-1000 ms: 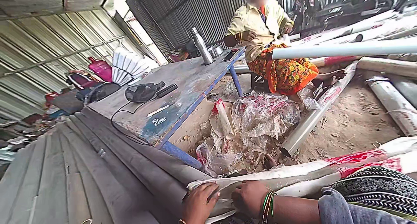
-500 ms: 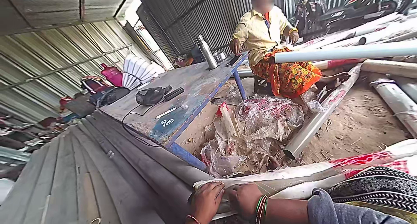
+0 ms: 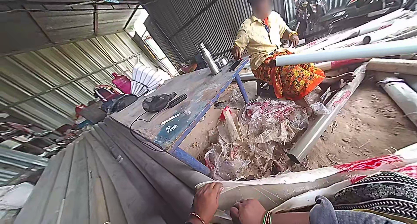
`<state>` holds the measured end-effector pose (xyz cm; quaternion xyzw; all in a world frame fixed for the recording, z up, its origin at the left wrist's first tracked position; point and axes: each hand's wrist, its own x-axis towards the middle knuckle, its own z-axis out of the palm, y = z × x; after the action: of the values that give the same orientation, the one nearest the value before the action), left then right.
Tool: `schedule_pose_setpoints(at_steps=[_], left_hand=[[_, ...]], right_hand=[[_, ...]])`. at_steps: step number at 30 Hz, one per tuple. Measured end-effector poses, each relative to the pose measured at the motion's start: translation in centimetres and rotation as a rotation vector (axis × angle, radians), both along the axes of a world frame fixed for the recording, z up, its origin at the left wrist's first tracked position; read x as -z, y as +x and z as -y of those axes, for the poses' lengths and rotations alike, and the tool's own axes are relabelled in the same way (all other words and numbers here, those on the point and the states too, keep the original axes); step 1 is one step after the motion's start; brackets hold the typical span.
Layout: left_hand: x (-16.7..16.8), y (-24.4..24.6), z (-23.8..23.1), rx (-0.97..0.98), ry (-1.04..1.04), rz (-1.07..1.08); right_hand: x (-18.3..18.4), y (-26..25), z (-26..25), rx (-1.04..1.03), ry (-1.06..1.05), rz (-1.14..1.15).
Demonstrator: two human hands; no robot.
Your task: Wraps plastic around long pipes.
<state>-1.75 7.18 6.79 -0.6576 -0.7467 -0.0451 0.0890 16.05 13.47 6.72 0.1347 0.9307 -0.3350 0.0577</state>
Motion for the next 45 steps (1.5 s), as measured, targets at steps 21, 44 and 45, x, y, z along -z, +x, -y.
schedule_pose_setpoints(at_steps=[21,44,45], left_hand=[[-1.5,-2.8,3.6,0.021,-0.209,0.36],[-1.1,-1.4,2.7,-0.012,-0.072,0.243],[-1.1,-1.5,2.7,-0.019,-0.088,0.249]], right_hand=[[1.9,0.4,-0.8,0.028,0.009,-0.099],[-1.2,-1.1,-1.4,0.076,0.014,0.128],[-1.4,-1.4,-1.3,0.059,0.035,0.139]])
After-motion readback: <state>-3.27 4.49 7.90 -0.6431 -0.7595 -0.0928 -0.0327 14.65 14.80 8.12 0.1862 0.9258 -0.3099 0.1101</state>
